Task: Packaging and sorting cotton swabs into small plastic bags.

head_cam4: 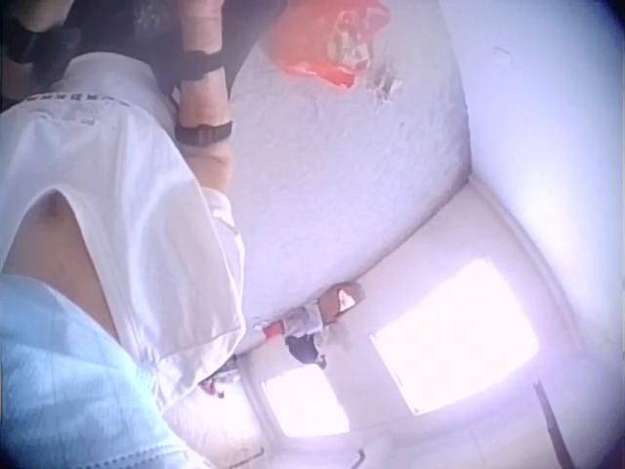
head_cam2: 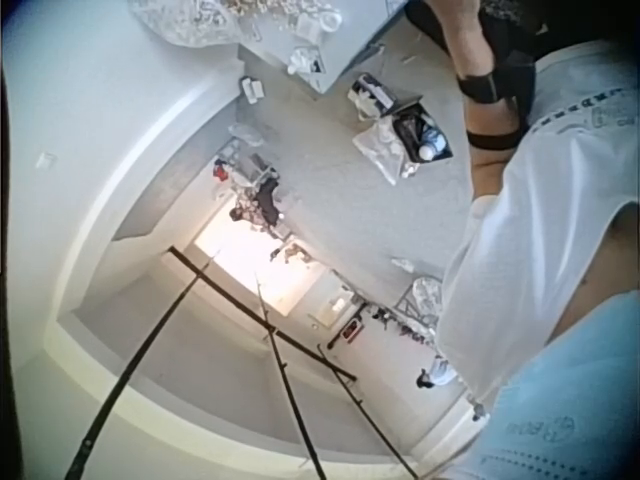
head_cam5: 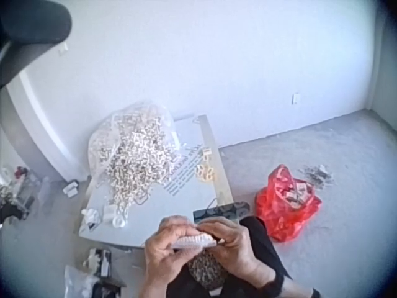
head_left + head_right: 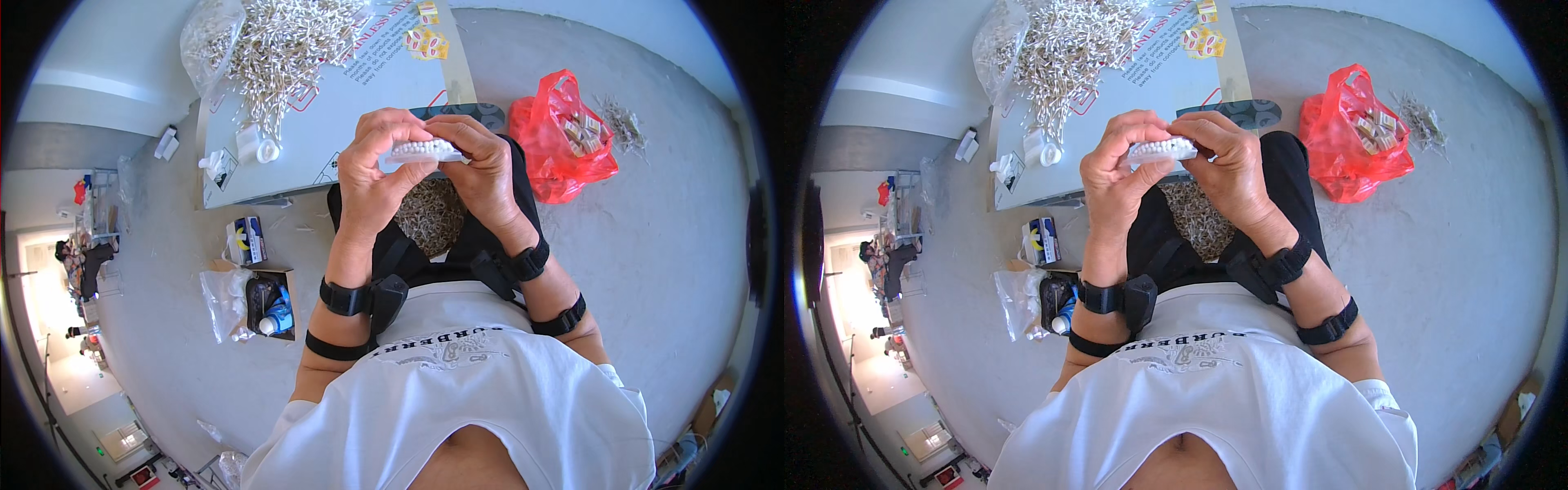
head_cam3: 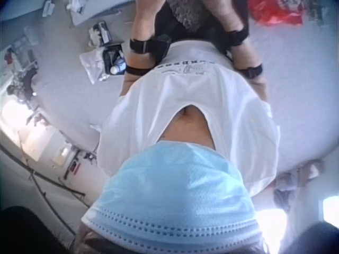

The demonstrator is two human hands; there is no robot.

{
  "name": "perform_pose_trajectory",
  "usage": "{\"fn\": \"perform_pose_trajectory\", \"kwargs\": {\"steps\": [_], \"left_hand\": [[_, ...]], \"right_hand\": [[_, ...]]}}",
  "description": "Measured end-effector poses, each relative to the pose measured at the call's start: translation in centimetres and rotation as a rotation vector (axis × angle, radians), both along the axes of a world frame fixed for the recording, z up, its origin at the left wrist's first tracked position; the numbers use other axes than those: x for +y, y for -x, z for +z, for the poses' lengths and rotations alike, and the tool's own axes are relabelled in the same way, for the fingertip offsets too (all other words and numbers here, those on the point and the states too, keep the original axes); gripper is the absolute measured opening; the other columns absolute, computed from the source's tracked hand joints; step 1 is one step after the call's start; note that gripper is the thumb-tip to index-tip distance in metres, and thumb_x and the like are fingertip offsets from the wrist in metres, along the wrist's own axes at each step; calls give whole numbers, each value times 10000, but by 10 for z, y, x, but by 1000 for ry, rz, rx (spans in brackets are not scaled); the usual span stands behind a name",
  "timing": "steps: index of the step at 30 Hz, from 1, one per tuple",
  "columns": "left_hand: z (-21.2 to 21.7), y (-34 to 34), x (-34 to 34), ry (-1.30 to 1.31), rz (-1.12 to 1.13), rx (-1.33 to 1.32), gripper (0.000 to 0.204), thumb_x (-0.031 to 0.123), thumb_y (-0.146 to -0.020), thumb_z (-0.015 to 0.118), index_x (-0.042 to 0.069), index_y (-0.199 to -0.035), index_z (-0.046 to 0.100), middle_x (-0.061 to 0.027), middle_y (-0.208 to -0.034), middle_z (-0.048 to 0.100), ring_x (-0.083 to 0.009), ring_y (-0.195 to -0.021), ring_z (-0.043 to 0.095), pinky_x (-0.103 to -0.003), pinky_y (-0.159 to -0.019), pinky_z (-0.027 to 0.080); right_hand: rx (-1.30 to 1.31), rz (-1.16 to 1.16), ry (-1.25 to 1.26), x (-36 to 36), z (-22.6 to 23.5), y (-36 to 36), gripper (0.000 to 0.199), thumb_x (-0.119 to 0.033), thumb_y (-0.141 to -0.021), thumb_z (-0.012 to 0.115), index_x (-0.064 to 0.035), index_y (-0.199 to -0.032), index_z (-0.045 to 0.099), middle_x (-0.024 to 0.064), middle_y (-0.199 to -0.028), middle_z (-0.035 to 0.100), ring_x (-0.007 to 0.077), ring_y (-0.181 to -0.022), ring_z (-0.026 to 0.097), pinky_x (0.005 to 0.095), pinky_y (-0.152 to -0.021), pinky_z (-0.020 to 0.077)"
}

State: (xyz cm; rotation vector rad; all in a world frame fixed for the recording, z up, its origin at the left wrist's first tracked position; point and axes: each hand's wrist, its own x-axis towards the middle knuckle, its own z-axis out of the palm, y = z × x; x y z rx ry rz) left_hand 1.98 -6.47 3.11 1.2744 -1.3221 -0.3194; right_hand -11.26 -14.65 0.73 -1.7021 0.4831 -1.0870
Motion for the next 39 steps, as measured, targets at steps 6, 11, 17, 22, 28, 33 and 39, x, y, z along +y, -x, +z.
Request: {"fn": "perform_pose_trajectory", "kwargs": {"steps": [6,11,17,22,28,33,39], "left_hand": [[-18,4,-13,-202,-63,700,144,54,-856,657,-17,-972,703,-105,-1024,682,-151,-886,630,-271,-802,514],[-55,-7,-32,-350,-74,838,157,36,-885,602,-24,-1002,689,-130,-1024,681,-193,-928,649,-352,-772,577],[-97,-13,-51,-416,-45,900,141,45,-864,631,-50,-953,686,-115,-875,682,-174,-743,674,-311,-659,592],[-122,-14,-51,-468,-53,942,137,46,-857,638,-46,-945,688,-108,-874,684,-170,-736,672,-314,-663,592],[-130,-16,-50,-436,-45,922,127,35,-840,654,-47,-930,689,-97,-856,686,-162,-732,667,-312,-678,586],[-124,-11,-50,-460,-40,905,103,36,-824,670,-42,-887,694,-85,-820,681,-137,-722,654,-274,-652,561],[-129,-13,-51,-523,-24,744,195,5,-814,646,-49,-999,679,-121,-949,685,-186,-833,669,-351,-781,577]], "right_hand": [[-5,42,-288,-7,-29,-8,256,77,-778,675,-3,-1021,686,42,-846,682,78,-730,615,225,-630,502],[23,96,-450,-24,-75,-17,179,23,-808,674,1,-985,692,19,-766,675,63,-667,606,217,-590,496],[92,90,-519,-39,-116,-23,129,4,-805,690,11,-934,696,20,-737,666,65,-630,600,224,-565,498],[111,120,-572,-42,-147,-22,109,14,-799,696,16,-907,695,22,-720,654,68,-625,590,221,-559,481],[115,121,-568,-41,-146,-20,118,19,-796,697,19,-914,693,17,-722,652,67,-633,581,221,-571,474],[98,105,-561,-40,-148,-18,148,0,-800,696,18,-947,697,8,-752,657,64,-672,584,226,-596,480],[173,85,-495,-38,-146,-18,150,9,-790,697,10,-941,698,9,-765,661,61,-670,582,230,-596,481]]}}
